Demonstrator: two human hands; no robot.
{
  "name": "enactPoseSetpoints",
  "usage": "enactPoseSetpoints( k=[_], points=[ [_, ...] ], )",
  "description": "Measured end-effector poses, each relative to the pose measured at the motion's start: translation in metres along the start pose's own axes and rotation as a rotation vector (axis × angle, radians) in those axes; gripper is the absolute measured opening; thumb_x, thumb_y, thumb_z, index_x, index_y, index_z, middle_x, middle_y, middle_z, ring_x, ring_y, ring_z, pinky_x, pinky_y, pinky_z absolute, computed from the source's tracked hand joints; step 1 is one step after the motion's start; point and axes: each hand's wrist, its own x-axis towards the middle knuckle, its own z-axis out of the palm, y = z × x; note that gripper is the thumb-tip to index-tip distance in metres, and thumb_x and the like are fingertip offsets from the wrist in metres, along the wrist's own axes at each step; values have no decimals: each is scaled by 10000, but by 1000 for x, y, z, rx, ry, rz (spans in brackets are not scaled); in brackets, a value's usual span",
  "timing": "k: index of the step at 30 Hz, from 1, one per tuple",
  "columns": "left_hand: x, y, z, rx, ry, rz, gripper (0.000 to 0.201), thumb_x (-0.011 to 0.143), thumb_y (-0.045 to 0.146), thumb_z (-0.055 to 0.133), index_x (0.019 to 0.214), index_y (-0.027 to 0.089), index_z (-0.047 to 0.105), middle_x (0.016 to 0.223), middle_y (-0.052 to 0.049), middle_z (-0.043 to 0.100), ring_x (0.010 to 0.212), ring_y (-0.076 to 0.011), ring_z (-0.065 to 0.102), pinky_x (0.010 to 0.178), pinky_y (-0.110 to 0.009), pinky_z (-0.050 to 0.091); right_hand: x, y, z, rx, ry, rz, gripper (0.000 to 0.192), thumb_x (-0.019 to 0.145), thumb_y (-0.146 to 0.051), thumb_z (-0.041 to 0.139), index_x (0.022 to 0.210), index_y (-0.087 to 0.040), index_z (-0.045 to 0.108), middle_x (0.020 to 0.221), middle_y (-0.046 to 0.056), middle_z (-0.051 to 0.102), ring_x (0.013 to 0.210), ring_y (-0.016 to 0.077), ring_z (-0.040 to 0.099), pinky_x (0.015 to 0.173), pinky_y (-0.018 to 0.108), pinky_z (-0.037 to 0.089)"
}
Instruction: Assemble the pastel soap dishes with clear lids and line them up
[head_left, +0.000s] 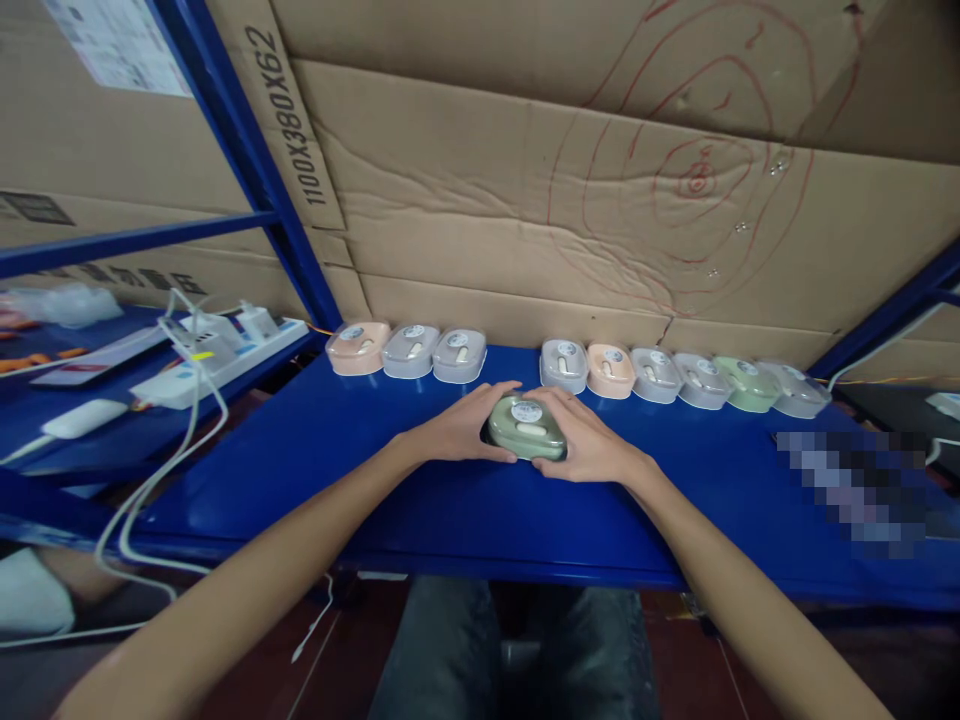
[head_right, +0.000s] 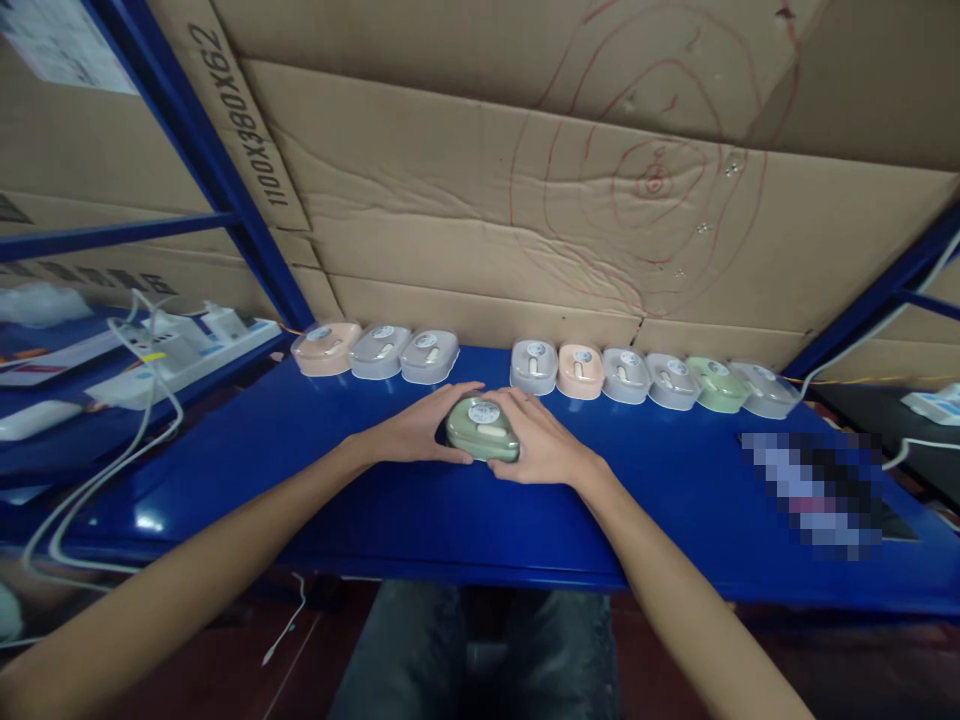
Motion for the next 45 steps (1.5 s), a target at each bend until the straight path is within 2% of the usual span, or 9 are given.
enactPoseSetpoints(
  k=[4,7,10,16,21,27,33,38,45],
  points=[
    [0,-3,-13,33,27,17,1055,782,611,937,1623,273,399,1667,-181,492,1488,-403,544,1234,-576,454,-4,8,-9,92,-13,39,890,824,-313,824,1585,-274,366,1607,174,500,1495,383,534,1245,584,481],
    [-1,-1,-22,116,84,70,765,848,494,875,1481,277,504,1546,-142,566,1417,-372,576,1209,-569,472,-6,13,-14,107,-12,89,782,845,-329,821,1517,-265,427,1580,168,542,1460,386,571,1221,593,497],
    [-2,6,-26,196,132,131,539,888,376,784,1371,285,565,1464,-107,589,1427,-363,541,1241,-578,439,-4,10,-11,92,26,130,683,871,-401,845,1439,-273,488,1516,158,613,1345,383,654,1122,580,564],
    [-4,23,-19,318,165,171,430,956,398,706,1334,235,582,1344,-125,580,1282,-350,566,1126,-531,512,5,-1,11,-27,131,301,720,924,-562,814,1495,-283,476,1229,135,755,997,350,765,826,495,614],
    [-2,20,-8,322,168,132,451,988,527,719,1301,231,584,1254,-110,589,1177,-333,621,1006,-496,568,6,8,20,49,180,290,716,938,-499,798,1532,-257,479,994,61,734,838,279,724,753,421,576],
    [1,6,0,405,268,95,495,976,386,734,1415,228,566,1349,-130,582,1224,-334,641,1038,-480,578,5,27,20,274,253,269,506,985,-352,671,1459,-244,534,908,5,715,682,184,655,668,337,541],
    [11,9,4,715,276,40,498,1021,278,617,1493,124,572,1391,-214,611,1297,-395,588,1091,-521,512,7,29,23,212,271,277,399,1003,-326,634,1382,-211,585,828,-3,716,641,183,646,650,331,520],
    [29,16,4,876,218,-36,643,1008,377,663,1554,58,554,1416,-277,617,1328,-459,549,1098,-556,439,8,27,24,141,250,282,325,1018,-296,638,1331,-210,632,820,3,734,652,183,658,655,321,505],
    [60,21,6,1000,208,-139,526,1020,331,650,1466,54,616,1319,-265,669,1260,-440,573,1047,-534,420,9,24,21,75,184,278,175,1018,-276,659,1161,-195,717,806,17,749,665,182,661,682,326,494]
  ],
)
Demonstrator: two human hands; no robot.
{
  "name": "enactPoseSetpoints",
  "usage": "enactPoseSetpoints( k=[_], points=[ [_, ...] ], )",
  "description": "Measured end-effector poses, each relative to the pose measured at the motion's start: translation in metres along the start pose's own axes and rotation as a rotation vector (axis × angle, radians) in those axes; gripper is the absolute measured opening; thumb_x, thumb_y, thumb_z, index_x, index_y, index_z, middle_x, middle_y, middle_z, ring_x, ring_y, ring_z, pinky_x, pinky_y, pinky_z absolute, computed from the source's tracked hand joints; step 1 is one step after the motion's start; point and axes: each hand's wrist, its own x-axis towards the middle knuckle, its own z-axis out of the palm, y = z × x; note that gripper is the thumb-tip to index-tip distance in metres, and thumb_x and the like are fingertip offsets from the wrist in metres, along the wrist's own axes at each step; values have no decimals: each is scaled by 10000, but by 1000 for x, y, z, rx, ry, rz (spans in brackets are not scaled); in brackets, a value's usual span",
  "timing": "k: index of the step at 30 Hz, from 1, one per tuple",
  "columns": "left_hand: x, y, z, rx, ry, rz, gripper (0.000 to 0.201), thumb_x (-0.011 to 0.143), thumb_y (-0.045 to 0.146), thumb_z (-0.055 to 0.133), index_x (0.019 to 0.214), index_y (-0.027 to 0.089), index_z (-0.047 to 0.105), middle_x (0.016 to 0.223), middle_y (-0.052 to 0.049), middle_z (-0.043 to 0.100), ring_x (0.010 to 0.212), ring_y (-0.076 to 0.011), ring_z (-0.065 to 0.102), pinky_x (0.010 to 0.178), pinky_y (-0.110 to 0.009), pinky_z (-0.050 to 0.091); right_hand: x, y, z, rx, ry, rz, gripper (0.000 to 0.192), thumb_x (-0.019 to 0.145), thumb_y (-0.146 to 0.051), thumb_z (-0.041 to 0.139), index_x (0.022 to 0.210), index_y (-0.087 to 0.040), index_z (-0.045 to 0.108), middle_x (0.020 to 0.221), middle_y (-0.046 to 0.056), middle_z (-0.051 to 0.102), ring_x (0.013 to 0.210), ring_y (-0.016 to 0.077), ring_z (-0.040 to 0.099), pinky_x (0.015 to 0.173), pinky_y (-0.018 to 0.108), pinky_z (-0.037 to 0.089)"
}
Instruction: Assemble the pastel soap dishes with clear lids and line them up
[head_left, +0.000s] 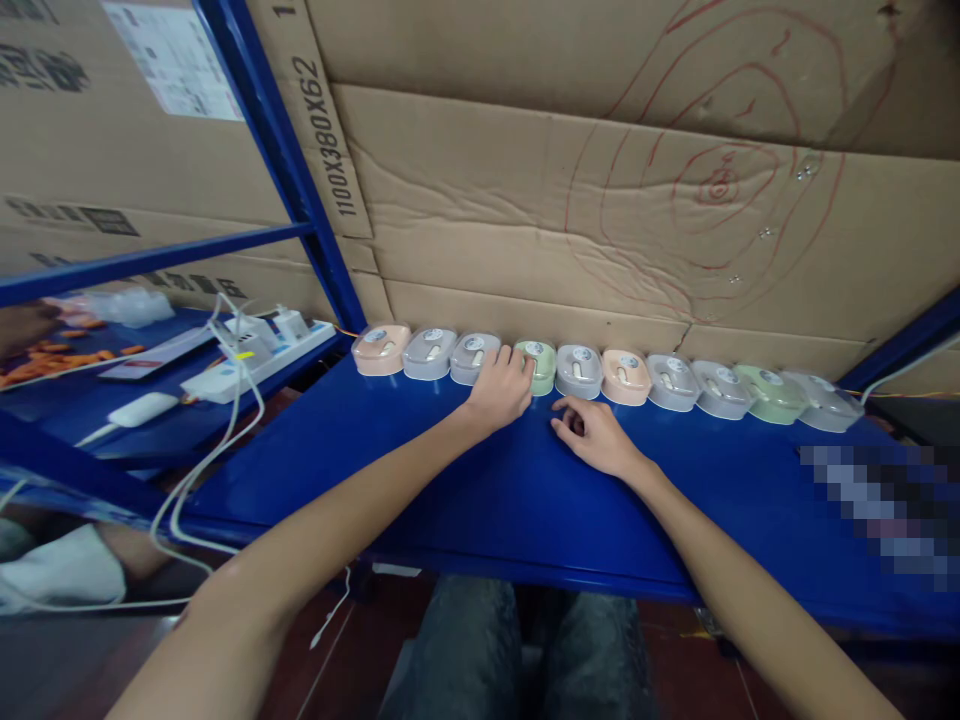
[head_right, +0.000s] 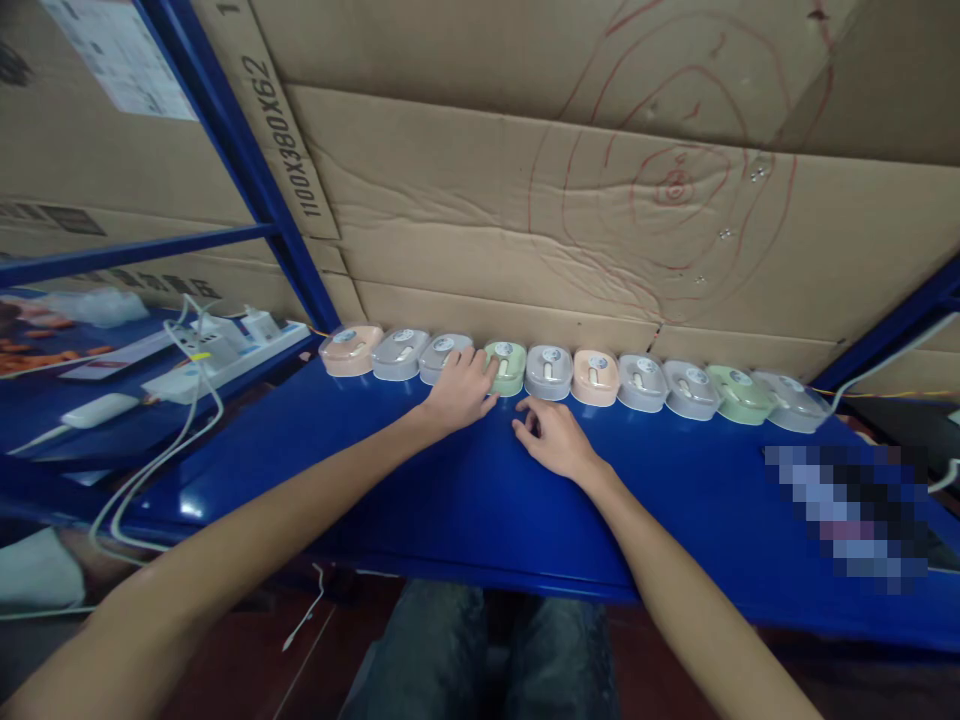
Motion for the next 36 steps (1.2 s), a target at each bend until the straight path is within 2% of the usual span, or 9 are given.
enactPoseSetpoints(
  k=[5,9,12,15,19,23,28,32,36],
  points=[
    [9,1,5,-6,5,-11,506,1015,335,663,1434,54,627,1360,-274,656,1265,-446,573,1030,-539,428,1,0,0,-24,-12,-5,147,1004,-256,674,1129,-200,728,825,25,759,688,187,676,684,316,496],
    [7,-3,3,-17,-4,-11,569,1023,427,660,1456,63,611,1373,-271,653,1266,-447,581,1048,-548,433,1,2,0,-27,-15,-15,134,1007,-253,673,1117,-201,729,826,23,756,694,186,676,679,310,488],
    [2,-14,1,-61,-14,-13,774,999,577,674,1561,64,532,1480,-279,609,1342,-472,553,1126,-584,410,1,3,0,-26,-19,-22,128,1010,-250,674,1111,-195,731,833,25,756,696,182,672,689,312,493],
    [-6,-33,4,-134,-36,-54,1043,925,716,715,1681,77,388,1667,-291,470,1524,-513,420,1258,-627,302,1,2,-1,-32,-29,-26,133,1010,-247,676,1116,-191,733,843,29,756,700,181,672,692,312,494],
    [-16,-59,16,-129,-88,-146,1168,907,808,680,1712,45,313,1713,-308,423,1608,-528,315,1326,-655,188,1,1,-2,-48,-41,-27,138,1006,-240,678,1118,-184,736,859,36,756,704,182,668,691,315,490],
    [-21,-66,18,-92,-46,-95,1012,956,708,666,1651,19,407,1584,-311,546,1488,-489,465,1294,-619,279,1,1,-2,-59,-44,-29,139,1011,-250,676,1118,-185,736,862,36,759,706,181,668,696,317,496],
    [-21,-57,-1,-157,30,3,446,1047,284,467,1369,62,681,1267,-249,677,1200,-398,605,1089,-542,476,2,0,-3,-69,-41,-32,138,1016,-259,665,1114,-193,736,861,34,760,706,183,671,699,320,503],
    [-21,-53,-16,-160,-4,11,368,958,142,481,1199,93,756,1123,-214,691,1100,-377,639,999,-513,513,2,0,-3,-76,-47,-33,138,1017,-259,658,1113,-194,733,863,36,760,710,184,671,690,318,502],
    [-22,-57,-23,-242,-78,-1,426,892,102,546,1266,97,749,1181,-191,698,1133,-344,681,1012,-455,549,-1,-5,-4,-85,-45,-40,225,1029,-372,682,1156,-192,726,895,48,748,751,206,680,721,349,524]
  ],
)
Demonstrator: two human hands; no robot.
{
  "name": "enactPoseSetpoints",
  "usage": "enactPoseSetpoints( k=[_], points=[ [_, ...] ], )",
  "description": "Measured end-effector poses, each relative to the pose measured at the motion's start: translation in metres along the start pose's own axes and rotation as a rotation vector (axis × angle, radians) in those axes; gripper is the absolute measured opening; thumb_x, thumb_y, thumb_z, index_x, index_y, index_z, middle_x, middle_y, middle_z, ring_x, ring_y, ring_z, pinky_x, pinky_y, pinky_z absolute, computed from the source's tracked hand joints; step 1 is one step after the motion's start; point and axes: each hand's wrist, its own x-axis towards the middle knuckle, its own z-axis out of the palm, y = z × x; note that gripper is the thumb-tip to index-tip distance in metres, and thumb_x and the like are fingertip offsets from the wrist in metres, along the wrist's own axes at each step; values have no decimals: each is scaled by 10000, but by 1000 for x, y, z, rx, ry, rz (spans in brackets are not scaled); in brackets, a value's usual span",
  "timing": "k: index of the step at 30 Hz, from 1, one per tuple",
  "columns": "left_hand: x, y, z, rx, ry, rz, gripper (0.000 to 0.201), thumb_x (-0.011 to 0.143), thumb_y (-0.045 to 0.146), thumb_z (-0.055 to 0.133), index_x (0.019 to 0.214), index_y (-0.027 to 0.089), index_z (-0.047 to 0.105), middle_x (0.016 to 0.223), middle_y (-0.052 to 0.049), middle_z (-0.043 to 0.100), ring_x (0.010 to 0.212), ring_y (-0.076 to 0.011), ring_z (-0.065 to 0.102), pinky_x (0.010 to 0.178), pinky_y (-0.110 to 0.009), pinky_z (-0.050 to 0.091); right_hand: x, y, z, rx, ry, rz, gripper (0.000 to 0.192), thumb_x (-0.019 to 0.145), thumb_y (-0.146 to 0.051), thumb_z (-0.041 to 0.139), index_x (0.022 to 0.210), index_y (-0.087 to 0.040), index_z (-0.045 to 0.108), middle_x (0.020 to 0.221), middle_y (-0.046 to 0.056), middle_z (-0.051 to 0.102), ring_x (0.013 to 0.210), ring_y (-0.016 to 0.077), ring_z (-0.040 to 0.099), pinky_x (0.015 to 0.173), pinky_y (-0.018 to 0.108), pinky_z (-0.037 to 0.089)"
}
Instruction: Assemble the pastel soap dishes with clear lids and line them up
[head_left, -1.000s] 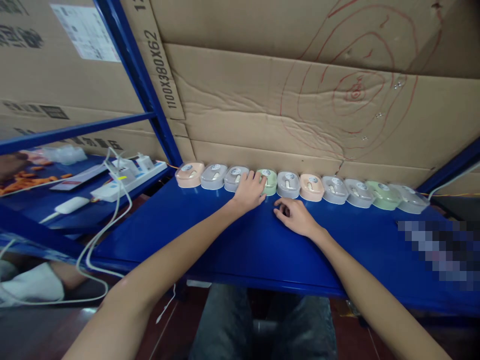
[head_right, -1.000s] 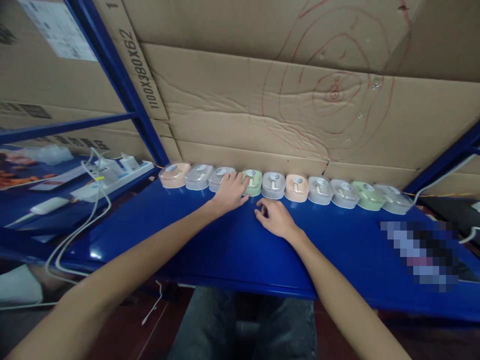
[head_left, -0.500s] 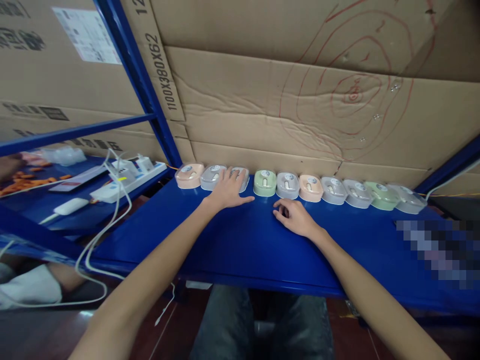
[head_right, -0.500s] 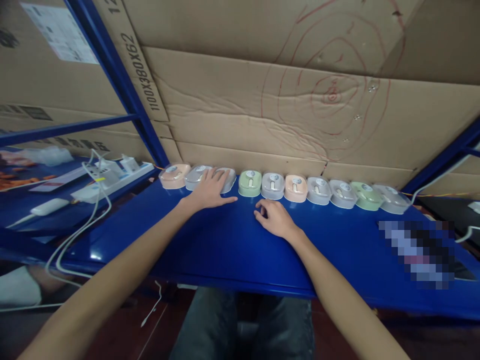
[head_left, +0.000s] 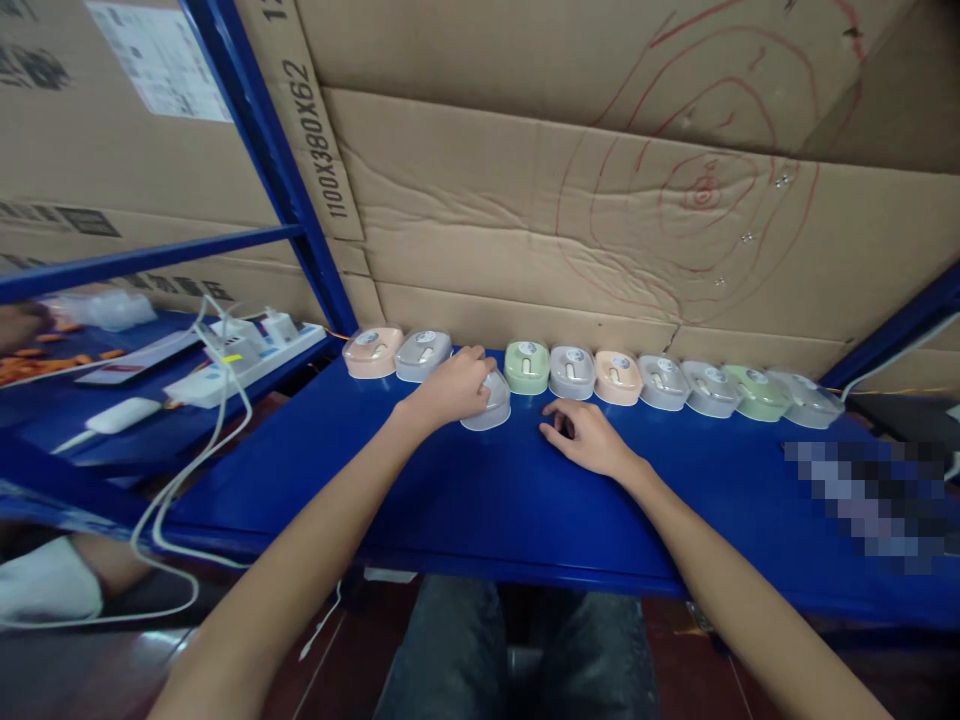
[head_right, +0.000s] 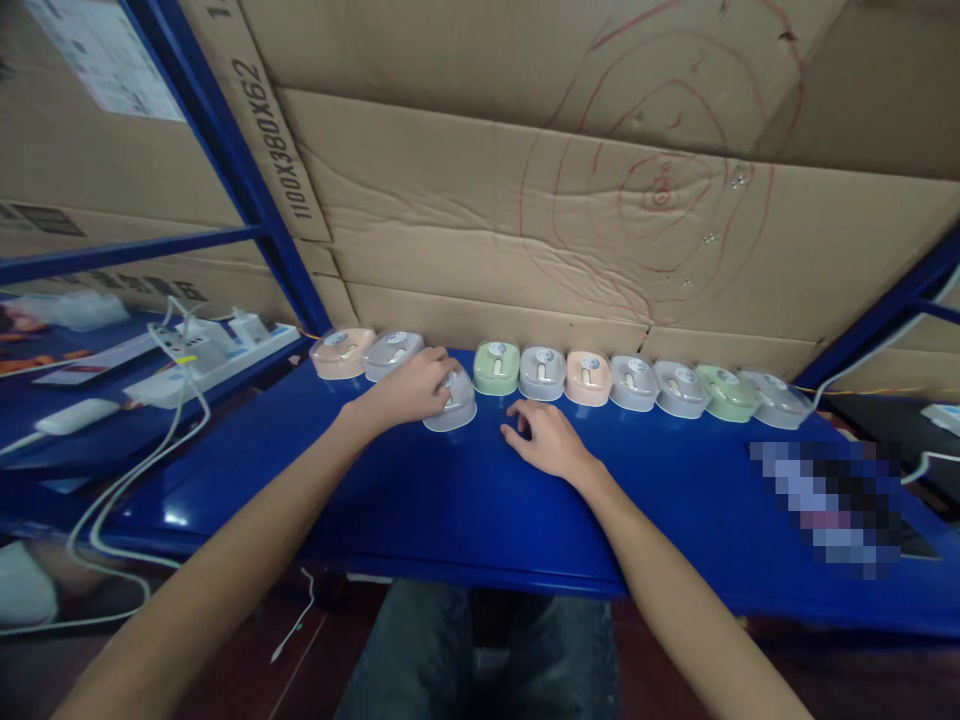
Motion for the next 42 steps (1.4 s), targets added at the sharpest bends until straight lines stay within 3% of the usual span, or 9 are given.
enactPoseSetpoints(
  k=[6,10,14,16,20,22,26,29,42],
  points=[
    [-7,14,-14,-166,-111,71,334,943,205,596,1218,154,778,1094,-131,722,1076,-303,717,1011,-435,579,-8,-18,1,22,-32,-50,973,849,-680,864,1617,-232,469,1468,191,633,1192,361,704,996,537,597],
    [-10,45,-29,-369,-103,57,184,937,321,671,964,183,789,976,-104,768,978,-297,752,863,-402,610,-9,-24,5,43,-54,-99,1175,759,-682,936,1698,-273,359,1590,197,555,1429,436,595,1165,625,522],
    [-7,59,-38,-856,-277,-58,391,1039,472,578,843,173,736,762,-55,763,602,-191,722,564,-293,547,-7,-16,-4,61,-94,-209,1063,773,-532,951,1667,-272,438,1589,169,603,1480,427,568,1252,633,446],
    [-3,55,-35,-966,-172,-100,393,1026,515,620,886,168,737,757,-47,761,569,-164,692,531,-269,527,-6,-10,-15,89,-157,-244,1043,764,-400,943,1676,-302,445,1630,137,593,1496,411,563,1278,632,416],
    [-2,42,-18,-940,77,56,334,978,492,706,1088,181,761,1045,-95,809,948,-220,762,801,-339,625,-7,0,-36,138,-250,-258,1068,729,-254,920,1685,-366,459,1666,81,580,1527,393,547,1292,629,403],
    [-8,41,-7,-924,33,170,431,957,508,749,1273,215,729,1305,-121,776,1194,-272,739,991,-424,620,-8,3,-42,152,-273,-256,1057,733,-232,914,1681,-386,472,1661,64,584,1536,381,538,1290,617,414],
    [-22,46,14,-812,-71,279,944,795,536,944,1603,302,515,1627,-136,586,1488,-361,584,1234,-555,495,-10,1,-41,146,-287,-173,1051,733,-327,971,1671,-378,499,1648,82,574,1506,387,555,1263,598,462],
    [-27,48,26,-737,-52,298,1157,734,517,993,1695,301,386,1689,-161,510,1551,-396,520,1268,-586,464,-9,-2,-36,133,-238,-146,985,768,-459,980,1642,-357,537,1599,99,616,1464,392,585,1261,612,458],
    [-33,46,45,-779,-44,128,1252,679,548,1003,1695,281,323,1544,-171,640,1445,-409,620,1219,-612,477,-6,7,-29,308,-171,-72,829,781,-499,959,1511,-285,630,1493,107,710,1335,362,702,1164,568,562]
  ],
)
